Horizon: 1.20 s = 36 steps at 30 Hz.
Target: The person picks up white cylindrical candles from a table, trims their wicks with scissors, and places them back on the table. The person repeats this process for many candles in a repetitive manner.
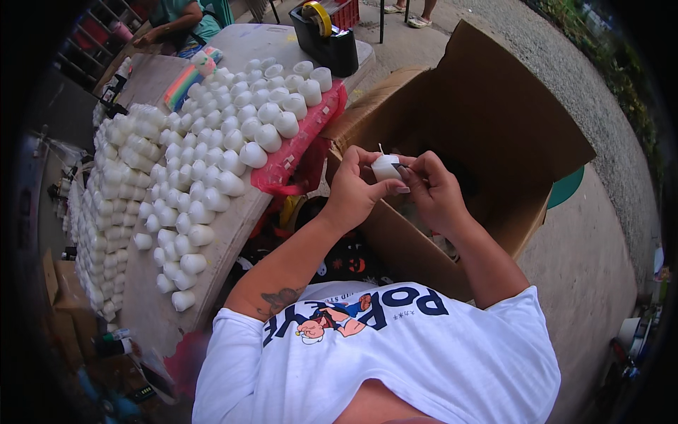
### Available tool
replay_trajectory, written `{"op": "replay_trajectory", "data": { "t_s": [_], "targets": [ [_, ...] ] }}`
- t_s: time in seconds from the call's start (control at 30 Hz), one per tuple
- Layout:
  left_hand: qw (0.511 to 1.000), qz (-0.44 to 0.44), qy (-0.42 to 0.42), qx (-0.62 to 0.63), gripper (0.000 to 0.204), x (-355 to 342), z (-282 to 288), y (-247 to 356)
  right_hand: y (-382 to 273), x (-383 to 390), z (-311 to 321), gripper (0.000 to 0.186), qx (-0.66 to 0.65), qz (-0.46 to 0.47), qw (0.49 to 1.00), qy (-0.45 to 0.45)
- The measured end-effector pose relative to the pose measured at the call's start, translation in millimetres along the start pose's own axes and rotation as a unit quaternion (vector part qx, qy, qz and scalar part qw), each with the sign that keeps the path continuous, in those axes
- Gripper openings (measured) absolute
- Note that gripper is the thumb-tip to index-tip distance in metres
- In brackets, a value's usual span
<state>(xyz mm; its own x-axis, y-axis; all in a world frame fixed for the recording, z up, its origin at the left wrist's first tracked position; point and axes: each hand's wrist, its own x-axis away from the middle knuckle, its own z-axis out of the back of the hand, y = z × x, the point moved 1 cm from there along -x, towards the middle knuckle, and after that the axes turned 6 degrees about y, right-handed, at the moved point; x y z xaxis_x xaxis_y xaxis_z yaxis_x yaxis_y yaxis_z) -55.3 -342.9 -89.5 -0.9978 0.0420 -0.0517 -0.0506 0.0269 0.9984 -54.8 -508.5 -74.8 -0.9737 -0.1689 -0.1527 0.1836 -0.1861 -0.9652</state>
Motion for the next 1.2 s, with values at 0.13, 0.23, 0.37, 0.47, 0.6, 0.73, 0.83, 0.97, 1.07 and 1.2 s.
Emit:
{"op": "replay_trajectory", "data": {
  "t_s": [0.13, 0.23, 0.37, 0.47, 0.6, 0.73, 0.83, 0.97, 1.07, 1.2],
  "targets": [
    [0.996, -0.003, -0.005, 0.092, 0.050, -1.2, 0.2, -11.6, -4.3, -4.4, 3.0, 0.012, -0.012, -0.111, 0.994, 0.009],
    [0.997, -0.014, -0.004, 0.082, 0.047, -4.1, 1.9, -11.7, -0.7, -1.8, 2.3, 0.013, -0.057, -0.050, 0.997, 0.001],
    [0.997, -0.024, -0.003, 0.067, 0.050, -2.8, 2.3, -13.4, -4.5, -6.5, 5.1, 0.014, -0.038, -0.099, 0.994, 0.011],
    [0.997, -0.027, 0.006, 0.073, 0.058, -3.0, 2.6, -11.9, 1.1, -8.7, 5.3, 0.013, -0.062, -0.106, 0.992, 0.038],
    [1.000, 0.011, -0.014, 0.024, 0.065, -6.4, 10.3, -7.0, -7.5, -5.4, 8.0, 0.011, -0.007, -0.008, 0.999, 0.051],
    [0.993, 0.087, -0.032, 0.067, 0.062, -4.2, 11.0, 4.1, -6.1, -6.0, 12.1, 0.009, 0.030, 0.015, 0.999, 0.023],
    [0.992, 0.091, -0.041, 0.073, 0.062, -1.7, 11.0, 2.4, -4.2, -5.4, 11.6, 0.009, 0.015, 0.004, 1.000, 0.001],
    [0.994, 0.058, -0.072, 0.057, 0.062, -1.2, 10.8, -4.2, 5.7, -4.3, 5.7, 0.010, 0.003, 0.058, 0.998, -0.033],
    [0.994, 0.048, -0.087, 0.050, 0.061, -0.3, 5.4, 0.2, 8.0, -3.1, 4.6, 0.010, 0.033, 0.092, 0.995, -0.035],
    [0.994, 0.047, -0.099, 0.031, 0.059, 2.5, 2.8, 7.2, 1.2, -6.8, 9.8, 0.009, 0.015, -0.078, 0.997, 0.018]
  ]
}}
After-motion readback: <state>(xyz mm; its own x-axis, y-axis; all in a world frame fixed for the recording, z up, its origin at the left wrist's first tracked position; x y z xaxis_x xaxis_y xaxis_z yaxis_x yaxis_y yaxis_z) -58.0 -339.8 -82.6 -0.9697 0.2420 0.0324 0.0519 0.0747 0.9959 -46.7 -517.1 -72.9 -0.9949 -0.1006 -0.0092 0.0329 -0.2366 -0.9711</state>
